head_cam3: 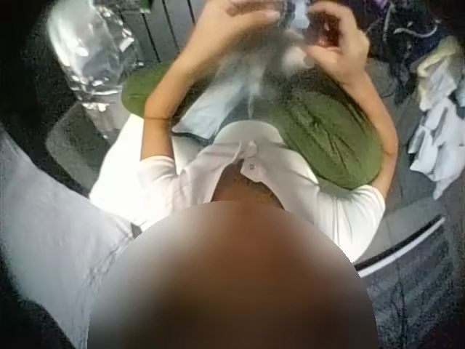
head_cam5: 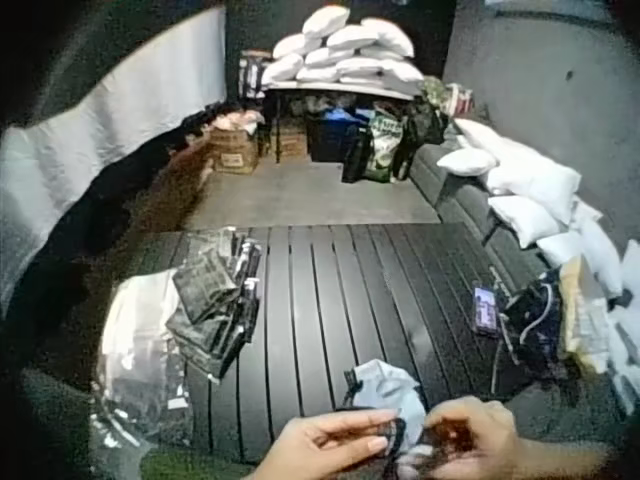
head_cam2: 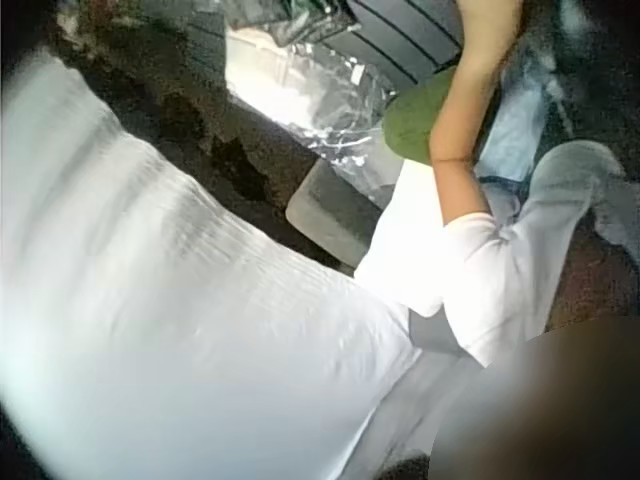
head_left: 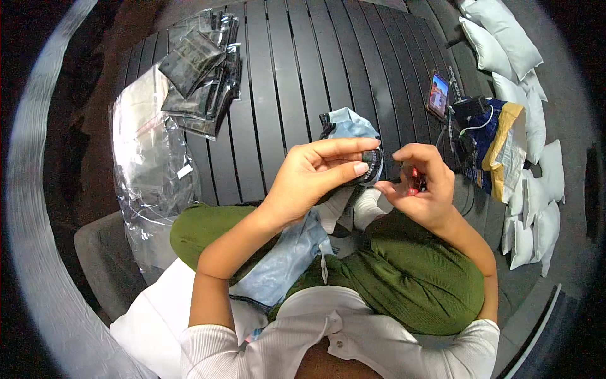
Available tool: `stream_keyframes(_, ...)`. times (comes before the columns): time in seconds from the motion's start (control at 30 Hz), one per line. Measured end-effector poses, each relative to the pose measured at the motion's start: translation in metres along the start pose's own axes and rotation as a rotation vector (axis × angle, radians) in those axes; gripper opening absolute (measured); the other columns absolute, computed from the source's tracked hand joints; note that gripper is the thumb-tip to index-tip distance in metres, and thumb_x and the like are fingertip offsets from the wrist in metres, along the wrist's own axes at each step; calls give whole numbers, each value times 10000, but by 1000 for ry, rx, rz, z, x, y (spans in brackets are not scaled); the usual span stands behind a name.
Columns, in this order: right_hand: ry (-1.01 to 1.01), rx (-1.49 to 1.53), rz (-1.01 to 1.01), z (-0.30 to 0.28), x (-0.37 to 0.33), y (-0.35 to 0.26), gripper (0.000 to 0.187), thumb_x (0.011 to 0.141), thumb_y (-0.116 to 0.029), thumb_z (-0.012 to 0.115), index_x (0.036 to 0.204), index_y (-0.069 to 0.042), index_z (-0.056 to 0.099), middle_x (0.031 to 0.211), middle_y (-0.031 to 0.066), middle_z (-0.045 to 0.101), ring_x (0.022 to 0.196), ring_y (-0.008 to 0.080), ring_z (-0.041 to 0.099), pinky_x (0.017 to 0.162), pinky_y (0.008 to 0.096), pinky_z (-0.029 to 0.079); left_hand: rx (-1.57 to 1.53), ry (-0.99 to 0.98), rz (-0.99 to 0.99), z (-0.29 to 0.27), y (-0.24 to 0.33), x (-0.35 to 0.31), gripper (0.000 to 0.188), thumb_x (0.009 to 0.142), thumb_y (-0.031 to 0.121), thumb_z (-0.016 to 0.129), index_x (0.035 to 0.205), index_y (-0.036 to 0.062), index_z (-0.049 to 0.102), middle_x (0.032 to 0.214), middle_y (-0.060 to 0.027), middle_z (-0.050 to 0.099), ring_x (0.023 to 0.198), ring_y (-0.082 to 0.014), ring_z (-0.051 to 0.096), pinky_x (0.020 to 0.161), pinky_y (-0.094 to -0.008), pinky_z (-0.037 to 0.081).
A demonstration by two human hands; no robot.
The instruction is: Inspecting, trimming threads, and preparing garments for packaging on a low table.
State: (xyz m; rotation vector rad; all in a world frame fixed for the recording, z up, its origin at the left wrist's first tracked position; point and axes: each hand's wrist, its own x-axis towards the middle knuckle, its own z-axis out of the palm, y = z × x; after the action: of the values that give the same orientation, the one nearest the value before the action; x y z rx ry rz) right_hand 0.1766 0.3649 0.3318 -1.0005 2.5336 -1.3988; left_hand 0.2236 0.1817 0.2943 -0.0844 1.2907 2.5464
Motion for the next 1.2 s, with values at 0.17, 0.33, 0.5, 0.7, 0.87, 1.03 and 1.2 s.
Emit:
stream_keyframes(0.17, -17, -150, -285, -1, 6, 6, 266, 661, -31, 701, 886, -10, 561, 561, 17, 491, 427, 70, 439, 416, 190, 325, -20, -68, 33, 2, -7, 1, 302, 803, 40, 576, 1099, -10, 546, 1053, -74, 577, 957, -108, 535, 861, -235, 416)
stream_keyframes(0.33, -22, -221, -370, -3, 5, 10, 158, 687, -6, 662, 803, -10, 555, 570, 24, 499, 428, 100, 460, 418, 208, 344, -14, -55, 19, 5, -9, 3, 302, 786, 19, 581, 1084, -18, 552, 1060, -91, 579, 951, -131, 550, 858, -253, 423)
stream_keyframes(0.5, -81, -14, -17, -2, 0, 2, 93, 820, -79, 550, 814, 0, 503, 614, -19, 462, 498, 35, 396, 450, 186, 314, 24, -61, 30, 5, -11, 2, 302, 784, 24, 587, 1081, -18, 553, 1059, -92, 581, 957, -132, 546, 874, -257, 417)
stream_keyframes(0.7, -206, 284, 336, -8, -4, 3, 155, 881, -164, 476, 875, -9, 474, 656, -55, 406, 568, 22, 340, 512, 163, 282, 3, -85, 8, 5, -10, 2, 273, 784, 31, 593, 1052, -15, 574, 1028, -87, 591, 922, -118, 554, 842, -250, 431)
stream_keyframes(0.87, -238, 228, 252, -5, -3, 2, 141, 881, -148, 465, 873, -7, 461, 651, -53, 383, 568, 18, 318, 500, 167, 262, 73, -79, -74, 4, -7, 1, 199, 772, 48, 618, 962, -11, 611, 973, -70, 600, 849, -85, 547, 769, -226, 443)
stream_keyframes(1.03, -288, 189, 222, -4, -1, -5, 121, 884, -126, 445, 867, -7, 450, 655, -47, 382, 573, 18, 313, 501, 169, 254, 424, -99, 252, -3, -18, 7, 112, 756, 58, 645, 849, 0, 624, 916, -51, 594, 821, -68, 527, 729, -204, 433)
stream_keyframes(1.2, -290, 193, 209, -1, -1, -1, 103, 883, -105, 440, 853, -7, 451, 646, -43, 384, 574, 22, 310, 502, 168, 254, 85, -175, 69, -3, -19, 7, 103, 754, 81, 657, 807, 15, 598, 838, -16, 573, 791, -65, 518, 716, -187, 410)
